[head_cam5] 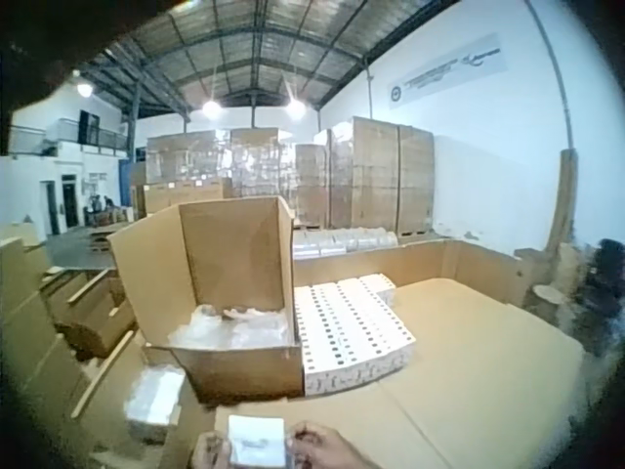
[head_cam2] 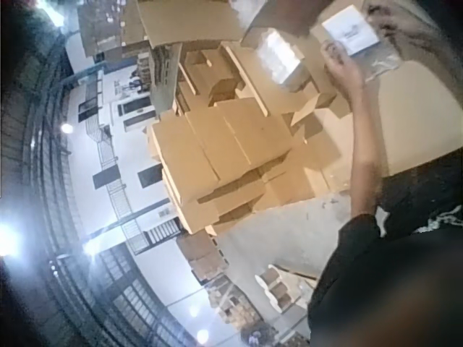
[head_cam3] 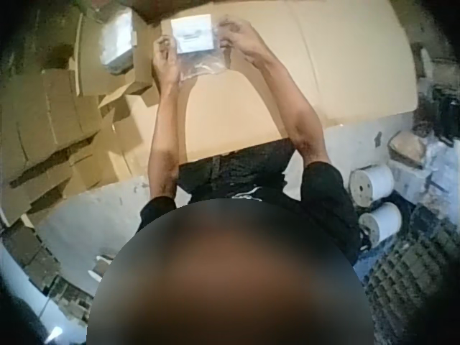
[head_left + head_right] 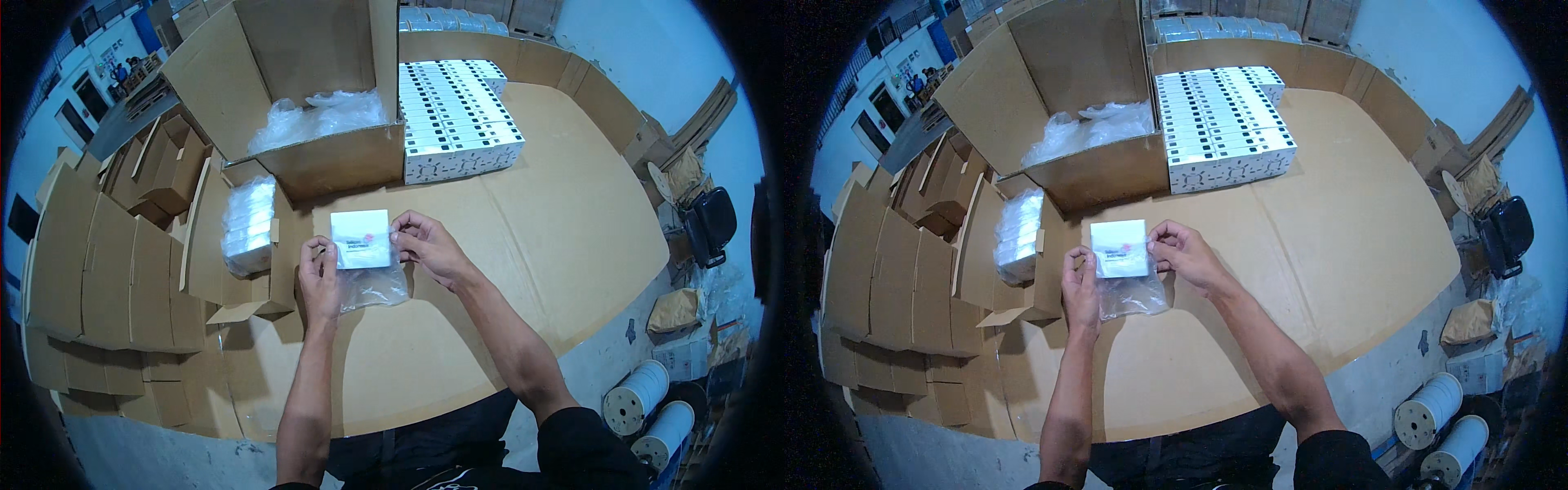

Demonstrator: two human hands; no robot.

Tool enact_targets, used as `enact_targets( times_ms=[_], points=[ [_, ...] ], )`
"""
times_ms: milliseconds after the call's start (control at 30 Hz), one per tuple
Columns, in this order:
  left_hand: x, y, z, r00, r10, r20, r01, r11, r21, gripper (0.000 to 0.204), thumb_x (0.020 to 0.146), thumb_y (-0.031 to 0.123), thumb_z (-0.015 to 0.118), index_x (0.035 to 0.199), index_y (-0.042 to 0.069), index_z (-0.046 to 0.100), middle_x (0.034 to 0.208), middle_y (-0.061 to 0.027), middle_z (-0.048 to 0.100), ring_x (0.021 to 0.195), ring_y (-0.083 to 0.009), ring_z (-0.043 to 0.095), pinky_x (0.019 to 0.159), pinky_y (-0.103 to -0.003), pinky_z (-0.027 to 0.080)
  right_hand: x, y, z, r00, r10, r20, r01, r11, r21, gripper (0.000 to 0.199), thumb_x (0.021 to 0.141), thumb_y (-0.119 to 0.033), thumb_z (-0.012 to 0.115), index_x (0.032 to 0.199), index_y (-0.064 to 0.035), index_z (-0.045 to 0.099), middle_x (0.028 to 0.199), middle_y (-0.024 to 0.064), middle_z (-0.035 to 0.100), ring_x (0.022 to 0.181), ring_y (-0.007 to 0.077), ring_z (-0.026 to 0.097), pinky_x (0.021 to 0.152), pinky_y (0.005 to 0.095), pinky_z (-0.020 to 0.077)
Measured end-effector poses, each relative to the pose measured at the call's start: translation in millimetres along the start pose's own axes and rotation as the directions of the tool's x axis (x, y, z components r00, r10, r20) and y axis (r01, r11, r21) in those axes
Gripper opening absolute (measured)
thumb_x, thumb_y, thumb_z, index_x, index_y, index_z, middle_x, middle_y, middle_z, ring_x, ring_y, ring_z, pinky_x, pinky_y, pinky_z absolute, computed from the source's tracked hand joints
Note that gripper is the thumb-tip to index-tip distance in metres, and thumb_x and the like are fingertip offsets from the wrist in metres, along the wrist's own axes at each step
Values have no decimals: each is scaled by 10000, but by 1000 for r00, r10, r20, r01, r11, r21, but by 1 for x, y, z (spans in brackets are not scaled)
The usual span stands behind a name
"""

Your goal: Pack small white boxes into plastic bags and then place them into larger shipping boxes.

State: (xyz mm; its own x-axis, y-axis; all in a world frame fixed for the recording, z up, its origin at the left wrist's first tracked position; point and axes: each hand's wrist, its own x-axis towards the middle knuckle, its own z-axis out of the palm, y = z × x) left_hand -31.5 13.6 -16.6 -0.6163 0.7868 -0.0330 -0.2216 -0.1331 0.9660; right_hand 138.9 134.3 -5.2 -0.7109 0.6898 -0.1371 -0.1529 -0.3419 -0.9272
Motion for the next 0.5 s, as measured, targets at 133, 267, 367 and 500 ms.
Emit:
enact_targets(
  times_ms=[133, 267, 367, 500],
  points=[
    [8, -7, -20, 998, 34, 48, -30, 996, -80, 114, 1069, 190, 562, 1114, 85, 566, 903, 16, 595, 796, -61, 529, 696, -223, 455, 1, -7, 7, 998, -54, -11, 54, 998, 27, 47, 990, -68, 639, 1028, -74, 612, 905, -3, 623, 795, 75, 563, 725, 231, 484],
    [10, -6, -26, 994, 19, 104, -15, 999, -36, 98, 1074, 161, 551, 1096, 68, 573, 935, 32, 565, 859, -58, 526, 780, -233, 475, 0, -7, 4, 998, -62, 26, 61, 997, 36, 46, 987, -64, 638, 1021, -76, 610, 912, -5, 623, 823, 86, 575, 762, 247, 495],
    [10, -1, -19, 989, 122, 80, -119, 992, -43, 93, 1078, 157, 541, 1101, 73, 572, 950, 26, 566, 871, -62, 524, 807, -230, 463, 0, -5, 7, 994, -106, 0, 106, 993, 55, 39, 997, -70, 632, 1029, -74, 609, 906, -12, 634, 786, 71, 585, 681, 231, 494],
    [8, 6, -18, 979, 178, 98, -164, 978, -132, 92, 1084, 139, 517, 1110, 66, 566, 1000, 1, 593, 958, -70, 552, 891, -230, 467, 1, -2, 15, 981, -195, -5, 192, 956, 220, 90, 1001, -89, 633, 1074, -95, 579, 951, 0, 656, 811, 76, 587, 651, 236, 471]
  ],
)
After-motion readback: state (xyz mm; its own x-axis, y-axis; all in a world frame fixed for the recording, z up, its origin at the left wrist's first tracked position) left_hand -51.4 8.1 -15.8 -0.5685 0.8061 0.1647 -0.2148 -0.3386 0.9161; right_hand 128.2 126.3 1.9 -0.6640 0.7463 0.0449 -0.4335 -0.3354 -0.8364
